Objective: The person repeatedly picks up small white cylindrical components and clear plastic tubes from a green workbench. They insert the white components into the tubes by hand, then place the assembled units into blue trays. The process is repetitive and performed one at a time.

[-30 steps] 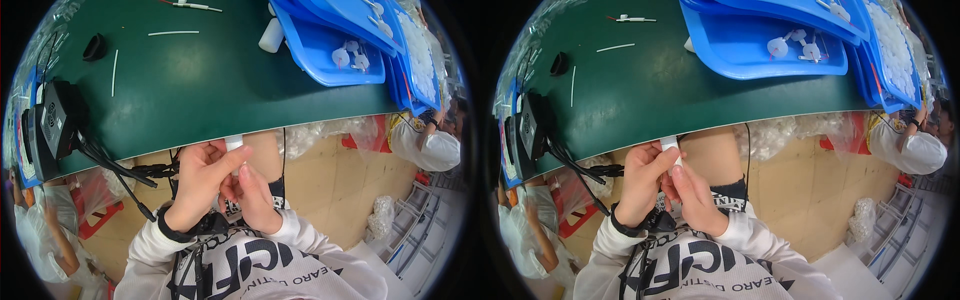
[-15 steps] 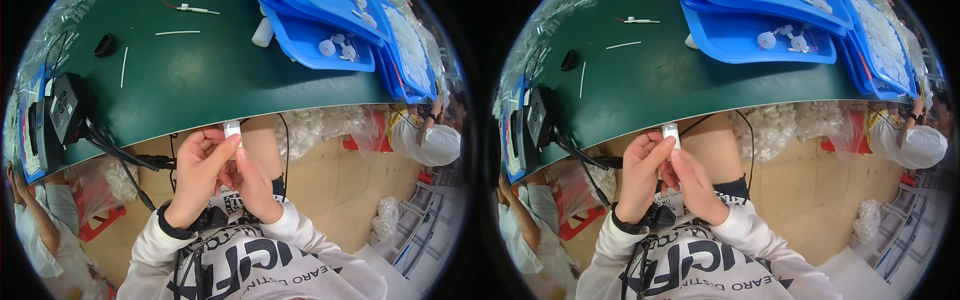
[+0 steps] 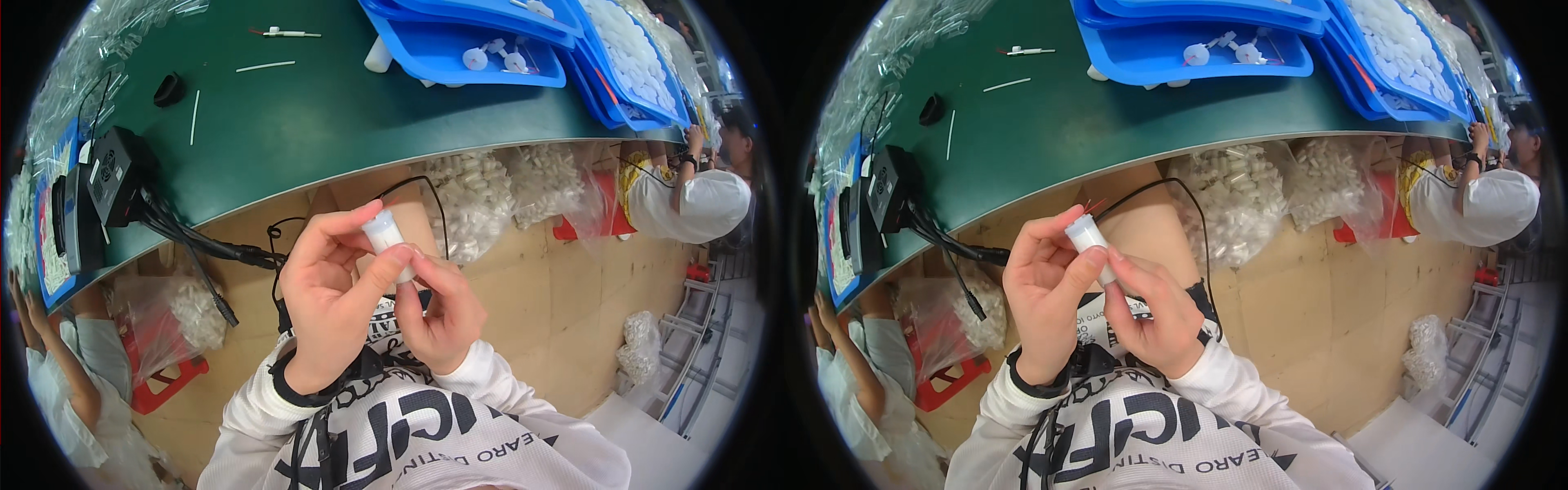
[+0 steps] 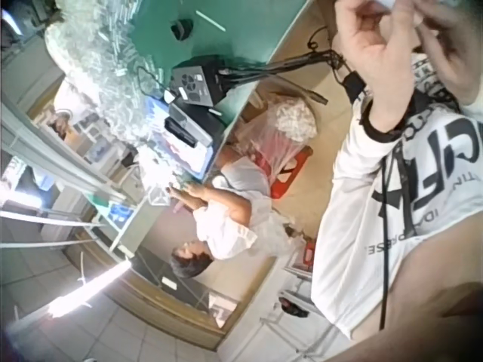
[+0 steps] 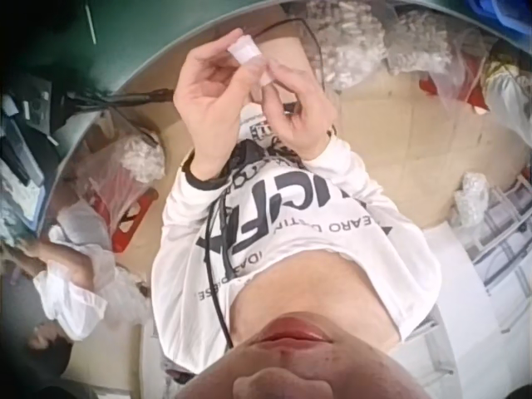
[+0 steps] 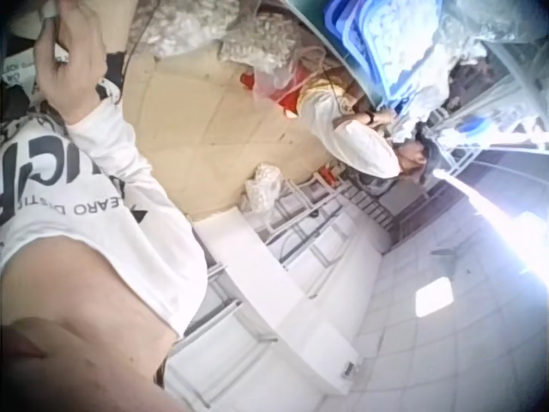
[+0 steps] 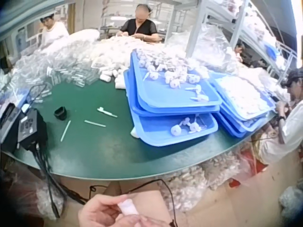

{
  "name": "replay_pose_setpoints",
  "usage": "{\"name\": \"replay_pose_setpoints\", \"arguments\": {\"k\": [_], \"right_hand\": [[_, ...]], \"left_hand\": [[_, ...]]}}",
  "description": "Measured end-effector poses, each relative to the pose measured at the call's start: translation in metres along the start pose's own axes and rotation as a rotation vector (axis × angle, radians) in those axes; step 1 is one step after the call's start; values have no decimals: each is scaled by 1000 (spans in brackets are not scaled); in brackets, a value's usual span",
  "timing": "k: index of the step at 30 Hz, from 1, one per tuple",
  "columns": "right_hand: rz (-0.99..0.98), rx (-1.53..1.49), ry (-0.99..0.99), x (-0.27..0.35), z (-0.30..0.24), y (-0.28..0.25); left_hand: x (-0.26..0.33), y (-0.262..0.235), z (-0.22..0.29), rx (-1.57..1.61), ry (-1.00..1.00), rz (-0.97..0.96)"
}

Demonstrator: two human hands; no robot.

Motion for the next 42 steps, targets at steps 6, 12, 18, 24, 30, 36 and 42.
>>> {"name": "replay_pose_setpoints", "arguments": {"k": [6, 12, 18, 24, 30, 36, 42], "right_hand": [[-6, -104, 157, 2, 11, -6], [-162, -379, 122, -25, 11, -22], [-138, -136, -158, -54, -18, -29], [-75, -178, -105, -73, -17, -24], [95, -138, 401, -26, 80, -79], [-48, 237, 609, 58, 218, -132], [-239, 755, 505, 88, 316, -149]], "left_hand": [[-1, 4, -4, 30, -9, 4], [-5, 15, 2, 92, -164, -110], [6, 25, 28, 77, -285, -154], [18, 28, 69, -144, -394, -218], [-95, -4, 184, -1232, 12, 17], [-269, -136, 221, -2048, 344, 485], [-294, -145, 197, -2115, 380, 557]]}}
Point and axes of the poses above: each hand's wrist, its own x-axis away from the middle knuckle, its own y-axis out of the palm, z = x × y, the point moved 9 cm from there along -x, towards the middle knuckle, and after that the axes turned 15 degrees about -y, right-handed, at the moved point
